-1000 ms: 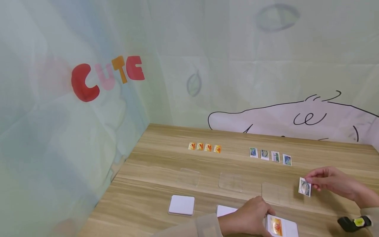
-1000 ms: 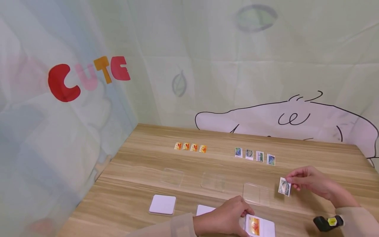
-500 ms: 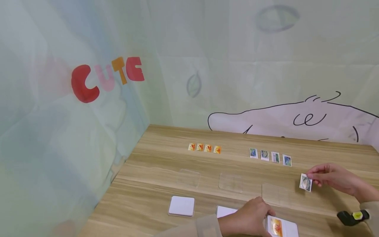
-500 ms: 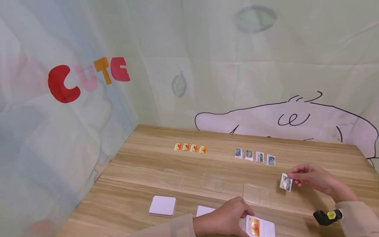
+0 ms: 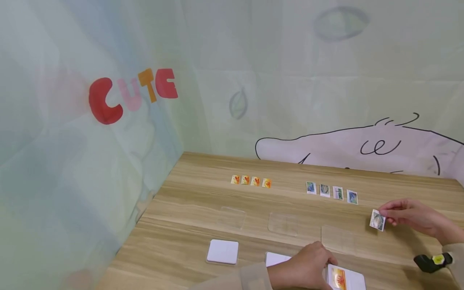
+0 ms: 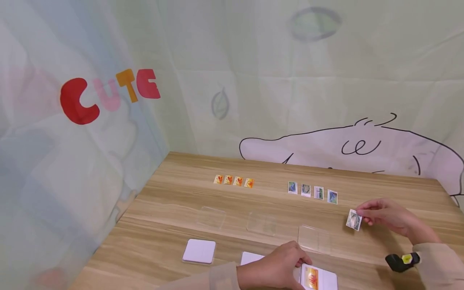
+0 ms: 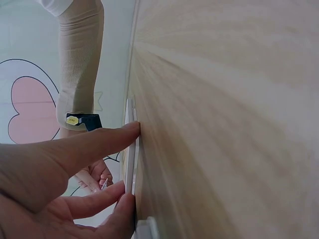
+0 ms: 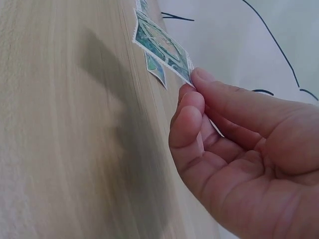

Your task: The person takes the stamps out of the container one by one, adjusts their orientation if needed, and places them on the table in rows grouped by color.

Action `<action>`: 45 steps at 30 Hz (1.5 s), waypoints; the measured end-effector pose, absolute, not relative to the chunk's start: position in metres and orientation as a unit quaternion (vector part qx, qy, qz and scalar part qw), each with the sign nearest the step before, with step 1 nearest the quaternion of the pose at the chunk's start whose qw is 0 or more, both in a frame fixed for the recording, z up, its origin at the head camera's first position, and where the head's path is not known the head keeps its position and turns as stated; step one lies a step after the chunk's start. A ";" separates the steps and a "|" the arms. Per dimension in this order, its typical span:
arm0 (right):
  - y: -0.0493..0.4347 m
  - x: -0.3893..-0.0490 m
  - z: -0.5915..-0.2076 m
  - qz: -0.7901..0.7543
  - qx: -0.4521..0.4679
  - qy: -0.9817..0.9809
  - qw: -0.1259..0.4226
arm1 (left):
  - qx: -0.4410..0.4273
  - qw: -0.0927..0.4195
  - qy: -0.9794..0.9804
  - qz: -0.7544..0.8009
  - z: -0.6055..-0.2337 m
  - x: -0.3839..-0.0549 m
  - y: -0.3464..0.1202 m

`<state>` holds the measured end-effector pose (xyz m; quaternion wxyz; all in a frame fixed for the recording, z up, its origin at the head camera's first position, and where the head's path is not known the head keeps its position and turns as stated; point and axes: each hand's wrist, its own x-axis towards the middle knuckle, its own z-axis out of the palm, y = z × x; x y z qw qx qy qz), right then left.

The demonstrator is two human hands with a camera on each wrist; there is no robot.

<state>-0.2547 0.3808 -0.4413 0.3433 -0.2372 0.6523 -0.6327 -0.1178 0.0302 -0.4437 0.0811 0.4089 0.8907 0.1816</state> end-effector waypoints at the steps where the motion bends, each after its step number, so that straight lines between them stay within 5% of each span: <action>1: 0.382 -0.255 -0.441 -0.633 -0.235 0.652 0.345 | 0.407 0.083 0.891 0.181 -0.444 -0.118 0.030; 45: 0.390 -0.281 -0.436 -0.624 -0.175 0.687 0.330 | 0.406 0.095 0.888 0.193 -0.443 -0.119 0.031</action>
